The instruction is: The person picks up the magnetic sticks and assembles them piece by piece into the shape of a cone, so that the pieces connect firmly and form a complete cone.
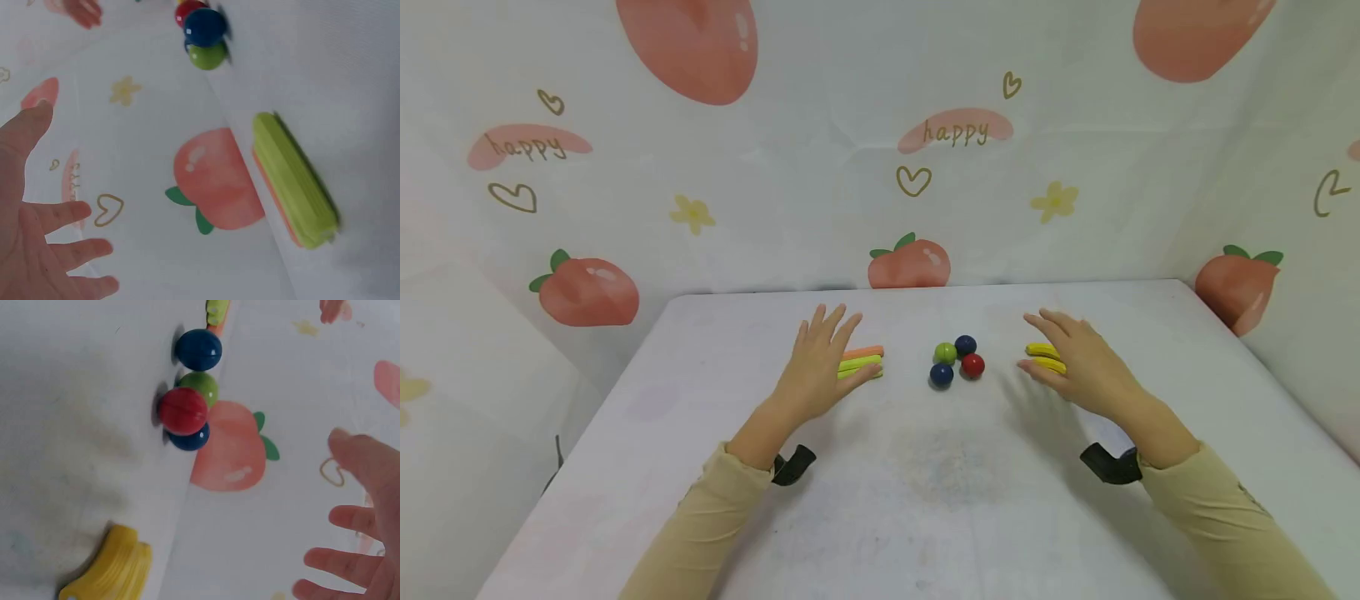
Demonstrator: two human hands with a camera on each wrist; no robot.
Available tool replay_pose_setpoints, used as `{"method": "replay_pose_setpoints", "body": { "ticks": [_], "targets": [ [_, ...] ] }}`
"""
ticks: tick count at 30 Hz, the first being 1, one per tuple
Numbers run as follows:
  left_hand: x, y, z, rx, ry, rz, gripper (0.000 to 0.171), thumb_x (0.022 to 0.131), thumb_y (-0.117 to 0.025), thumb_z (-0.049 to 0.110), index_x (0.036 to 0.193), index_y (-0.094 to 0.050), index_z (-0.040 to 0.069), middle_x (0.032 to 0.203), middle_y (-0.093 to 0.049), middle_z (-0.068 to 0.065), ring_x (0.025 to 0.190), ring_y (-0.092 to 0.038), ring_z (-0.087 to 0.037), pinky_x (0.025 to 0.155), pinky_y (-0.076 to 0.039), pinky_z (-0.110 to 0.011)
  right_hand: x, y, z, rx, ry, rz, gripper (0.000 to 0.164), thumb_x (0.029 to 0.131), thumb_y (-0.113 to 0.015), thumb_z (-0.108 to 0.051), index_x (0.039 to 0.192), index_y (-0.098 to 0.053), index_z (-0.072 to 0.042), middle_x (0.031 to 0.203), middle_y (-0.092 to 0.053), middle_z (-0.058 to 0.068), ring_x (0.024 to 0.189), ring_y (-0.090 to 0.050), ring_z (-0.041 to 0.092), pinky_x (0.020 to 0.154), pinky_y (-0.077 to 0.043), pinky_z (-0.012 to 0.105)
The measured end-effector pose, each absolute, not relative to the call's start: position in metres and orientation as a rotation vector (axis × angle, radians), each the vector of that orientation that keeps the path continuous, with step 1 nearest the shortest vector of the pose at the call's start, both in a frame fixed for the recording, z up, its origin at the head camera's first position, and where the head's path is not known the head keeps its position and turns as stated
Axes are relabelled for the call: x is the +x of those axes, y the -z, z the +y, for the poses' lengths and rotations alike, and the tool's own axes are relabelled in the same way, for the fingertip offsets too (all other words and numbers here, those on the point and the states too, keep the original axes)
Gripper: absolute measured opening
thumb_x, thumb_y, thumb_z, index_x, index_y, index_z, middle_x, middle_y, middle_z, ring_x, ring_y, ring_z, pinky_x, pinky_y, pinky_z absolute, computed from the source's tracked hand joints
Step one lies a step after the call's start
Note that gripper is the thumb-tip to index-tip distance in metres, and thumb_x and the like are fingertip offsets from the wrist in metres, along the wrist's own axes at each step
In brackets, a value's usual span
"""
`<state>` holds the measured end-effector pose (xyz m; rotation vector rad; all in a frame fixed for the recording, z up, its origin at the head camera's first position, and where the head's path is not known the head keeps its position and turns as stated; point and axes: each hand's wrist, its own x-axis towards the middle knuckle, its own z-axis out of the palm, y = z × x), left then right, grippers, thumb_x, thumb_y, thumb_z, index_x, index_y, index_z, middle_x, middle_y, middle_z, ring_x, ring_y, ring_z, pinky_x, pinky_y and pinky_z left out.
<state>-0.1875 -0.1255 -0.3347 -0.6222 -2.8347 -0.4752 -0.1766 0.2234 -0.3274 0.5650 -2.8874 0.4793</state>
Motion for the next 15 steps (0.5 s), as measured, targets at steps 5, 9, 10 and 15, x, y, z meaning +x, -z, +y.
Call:
{"method": "replay_pose_setpoints", "body": {
  "ticks": [5, 9, 10, 15],
  "targets": [
    [-0.192, 0.334, -0.115, -0.737, 0.789, -2.864, 0.062, 0.089, -0.06, 0.042, 0.138, -0.042, 0.01, 0.146, -0.038, -0.015, 0.14, -0.028, -0.035, 0.113, -0.024, -0.052, -0.176, 0.333, 0.237, 0.53, -0.587, -2.917, 0.057, 0.089, -0.063, -0.027, 0.136, -0.042, -0.003, 0.132, -0.048, 0.024, 0.122, -0.043, 0.043, 0.098, -0.036, 0.06],
    [-0.198, 0.342, -0.103, -0.842, 0.963, -2.868, 0.053, 0.09, -0.059, 0.037, 0.134, -0.046, 0.009, 0.14, -0.045, -0.009, 0.128, -0.045, -0.028, 0.107, -0.037, -0.045, -0.176, 0.341, 0.246, 0.543, -0.677, -2.891, 0.051, 0.089, -0.063, -0.021, 0.131, -0.046, 0.002, 0.125, -0.054, 0.025, 0.112, -0.052, 0.041, 0.092, -0.041, 0.057],
    [-0.199, 0.345, -0.1, -0.864, 0.999, -2.868, 0.051, 0.09, -0.059, 0.035, 0.133, -0.047, 0.009, 0.139, -0.046, -0.009, 0.126, -0.046, -0.027, 0.106, -0.038, -0.044, -0.176, 0.343, 0.249, 0.553, -0.698, -2.881, 0.05, 0.088, -0.063, -0.019, 0.129, -0.047, 0.004, 0.123, -0.056, 0.025, 0.108, -0.054, 0.04, 0.09, -0.043, 0.056],
    [-0.205, 0.355, -0.086, -0.917, 1.168, -2.891, 0.047, 0.09, -0.06, 0.03, 0.131, -0.049, 0.009, 0.136, -0.048, -0.008, 0.129, -0.044, -0.026, 0.107, -0.037, -0.043, -0.177, 0.352, 0.256, 0.577, -0.736, -2.867, 0.044, 0.087, -0.064, -0.013, 0.124, -0.05, 0.006, 0.112, -0.06, 0.026, 0.096, -0.059, 0.039, 0.081, -0.049, 0.052]
  ]
}}
